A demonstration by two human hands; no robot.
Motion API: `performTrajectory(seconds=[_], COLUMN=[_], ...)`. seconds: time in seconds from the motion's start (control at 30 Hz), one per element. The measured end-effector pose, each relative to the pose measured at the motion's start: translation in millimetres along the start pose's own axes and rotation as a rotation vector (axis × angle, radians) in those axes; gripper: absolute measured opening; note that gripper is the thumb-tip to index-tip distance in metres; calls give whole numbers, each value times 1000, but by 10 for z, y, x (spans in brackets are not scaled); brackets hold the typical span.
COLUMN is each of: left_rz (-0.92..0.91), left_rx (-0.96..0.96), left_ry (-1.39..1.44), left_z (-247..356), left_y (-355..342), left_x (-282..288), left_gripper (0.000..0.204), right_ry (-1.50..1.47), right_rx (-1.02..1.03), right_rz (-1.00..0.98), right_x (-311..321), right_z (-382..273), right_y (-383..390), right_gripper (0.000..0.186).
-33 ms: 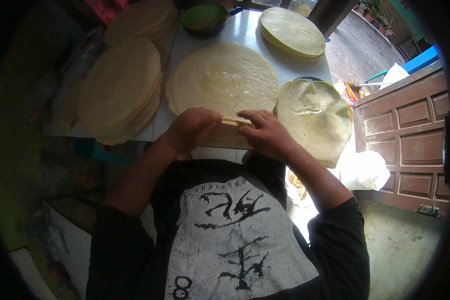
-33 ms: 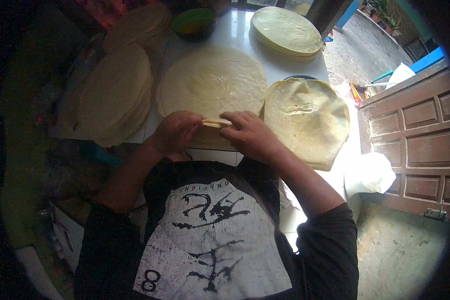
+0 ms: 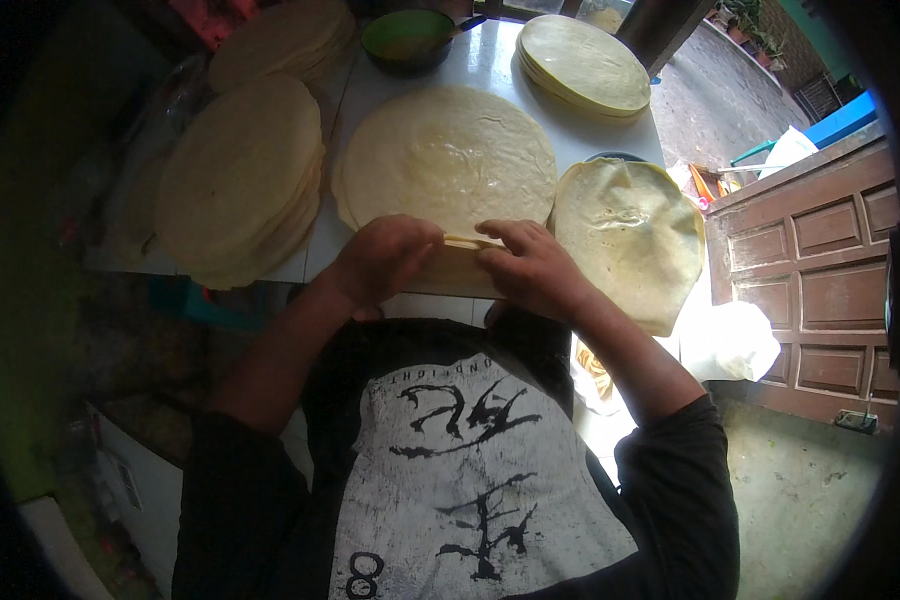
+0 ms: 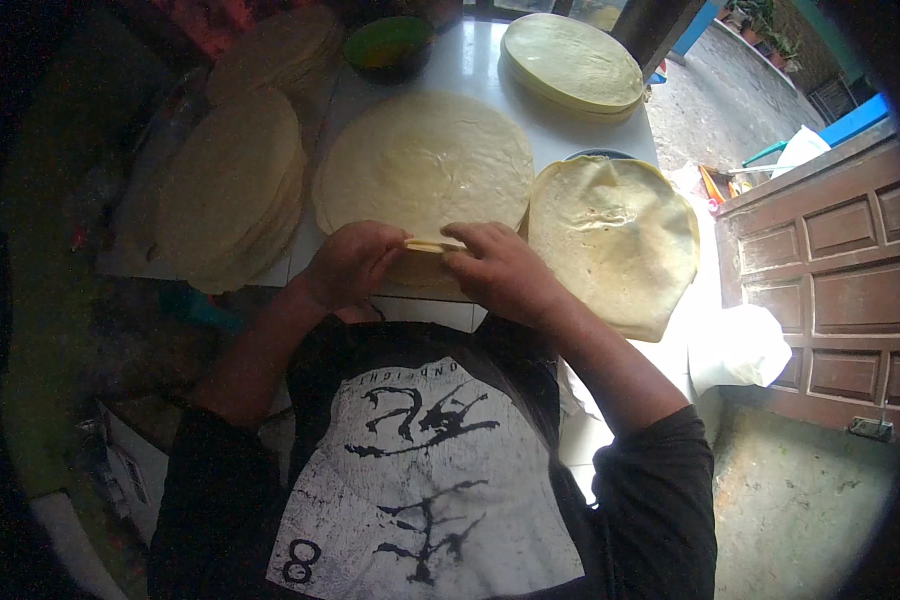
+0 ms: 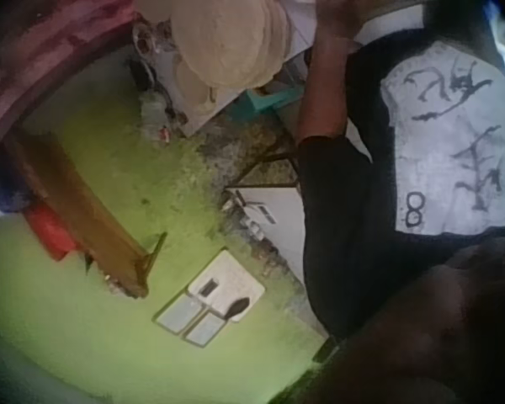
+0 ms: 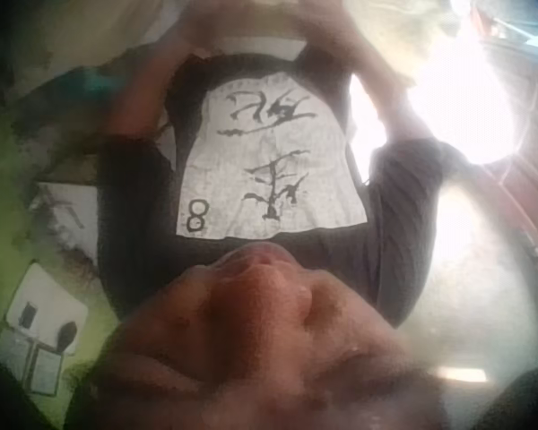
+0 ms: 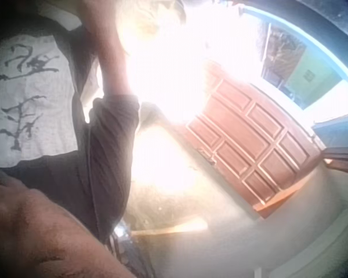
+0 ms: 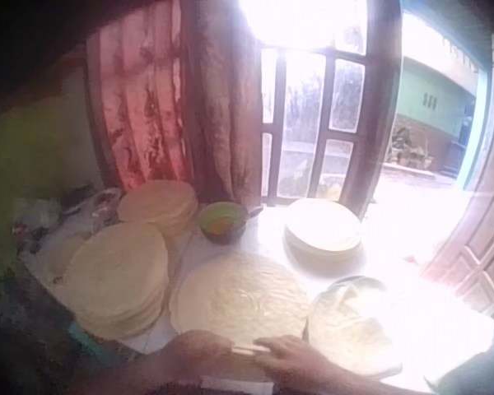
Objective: The person prepares flatbread dough by applying liquid with a brush, cutting around the edges, and stacking the layers.
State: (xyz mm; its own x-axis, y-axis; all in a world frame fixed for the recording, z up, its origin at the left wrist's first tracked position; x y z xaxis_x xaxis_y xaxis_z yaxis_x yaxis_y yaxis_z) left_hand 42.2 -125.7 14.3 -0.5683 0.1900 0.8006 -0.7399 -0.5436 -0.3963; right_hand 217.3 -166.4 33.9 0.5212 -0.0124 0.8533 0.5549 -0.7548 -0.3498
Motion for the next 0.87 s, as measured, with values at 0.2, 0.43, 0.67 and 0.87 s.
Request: performTrajectory(seconds=[0.2, 0.43, 0.67, 0.87], left_rz=[-76, -36, -37, -56], left_rx=[120, 93, 91, 93], left_ry=[1, 21, 23, 15], left_z=[15, 49, 71, 39], left_y=[-40, -32, -35, -1], left_x=[40, 60, 64, 27], left_gripper=[20, 26, 26, 32], right_ry=[-38, -28, -49, -98], right_rx=[-35, -13, -15, -53], right_rz=[9, 41, 25, -32], right_x=[1, -54, -44, -89], right_z=[-6, 21, 18, 87], right_y=[2, -7, -27, -62], right_gripper=[36, 36, 34, 30])
Point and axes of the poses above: each hand's wrist, its own y-axis away from the middle knuckle, its own x-axis out of the back of the hand, z = x × y, the point moved 8 cm from there along -y, towards the middle knuckle, and after that the axes turned 8 degrees about -x, right-handed, at the moved point
